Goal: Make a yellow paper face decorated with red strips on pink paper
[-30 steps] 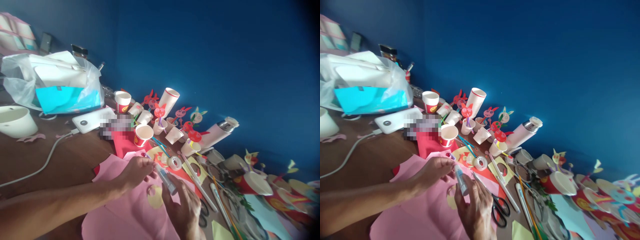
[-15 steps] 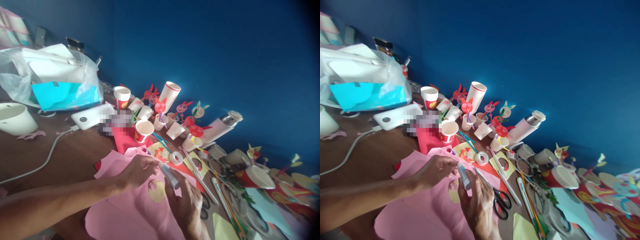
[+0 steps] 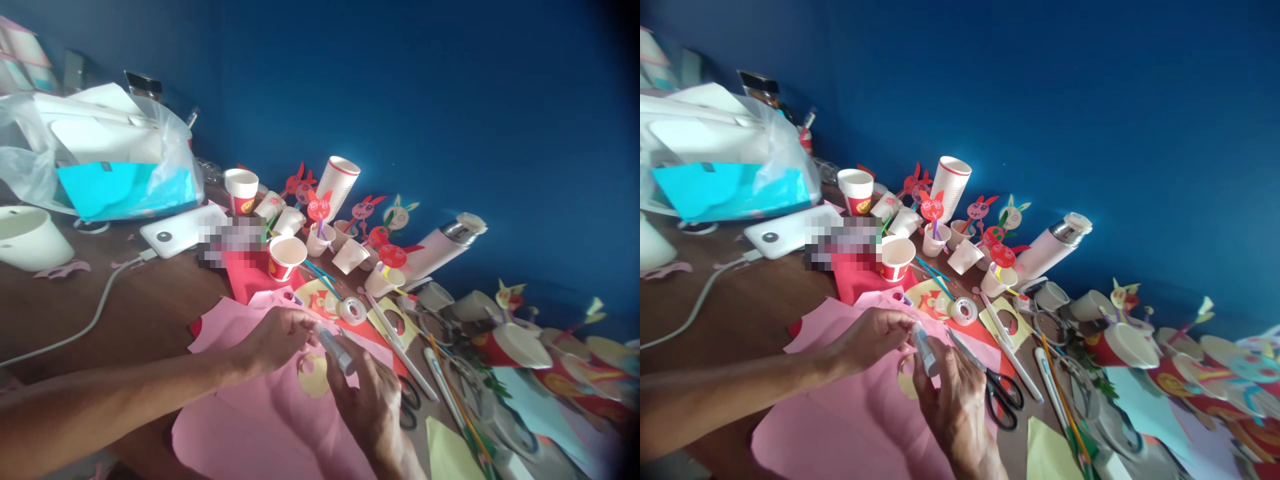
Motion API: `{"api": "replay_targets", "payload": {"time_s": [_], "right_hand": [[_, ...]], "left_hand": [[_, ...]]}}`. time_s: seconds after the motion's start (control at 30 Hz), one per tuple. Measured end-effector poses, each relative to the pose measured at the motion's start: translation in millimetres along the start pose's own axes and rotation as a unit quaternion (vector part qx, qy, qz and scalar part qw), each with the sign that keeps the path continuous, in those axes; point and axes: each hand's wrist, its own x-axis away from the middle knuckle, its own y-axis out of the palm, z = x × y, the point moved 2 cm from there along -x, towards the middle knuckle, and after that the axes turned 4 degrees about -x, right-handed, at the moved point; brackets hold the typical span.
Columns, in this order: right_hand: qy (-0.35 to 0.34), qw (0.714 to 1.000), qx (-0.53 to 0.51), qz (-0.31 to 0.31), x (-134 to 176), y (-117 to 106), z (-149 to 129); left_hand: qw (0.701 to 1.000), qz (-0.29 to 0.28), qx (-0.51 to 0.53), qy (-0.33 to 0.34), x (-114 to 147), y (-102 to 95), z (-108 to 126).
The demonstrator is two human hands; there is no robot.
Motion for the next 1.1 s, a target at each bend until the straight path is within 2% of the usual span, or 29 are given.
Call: {"api": "replay_targets", "payload": {"time_s": [0.13,0.47,0.67,0.8,0.97,1.1], "right_hand": [[0.009,1.000,0.014,0.007,2.4,0.1,1.4],[0.012,0.998,0.058,0.026,5.1,-0.4,4.7],[-0.001,0.999,0.030,0.019,3.0,-0.2,2.0],[-0.008,1.000,0.022,0.019,2.4,0.1,3.6],[0.007,0.999,-0.005,0.031,1.9,0.4,5.1],[0.052,0.998,-0.020,0.036,2.3,2.3,9.3]], "left_hand": [[0.998,-0.021,0.059,-0.008,-0.5,2.6,-0.4],[0.998,-0.022,0.054,-0.037,0.7,0.9,5.2],[0.997,-0.042,0.055,-0.017,0.5,2.0,3.2],[0.996,-0.024,0.082,-0.028,-2.4,2.8,0.2],[0.980,-0.083,0.177,-0.040,-1.4,5.6,2.2],[0.977,-0.109,0.180,-0.047,5.7,8.5,11.3]]}}
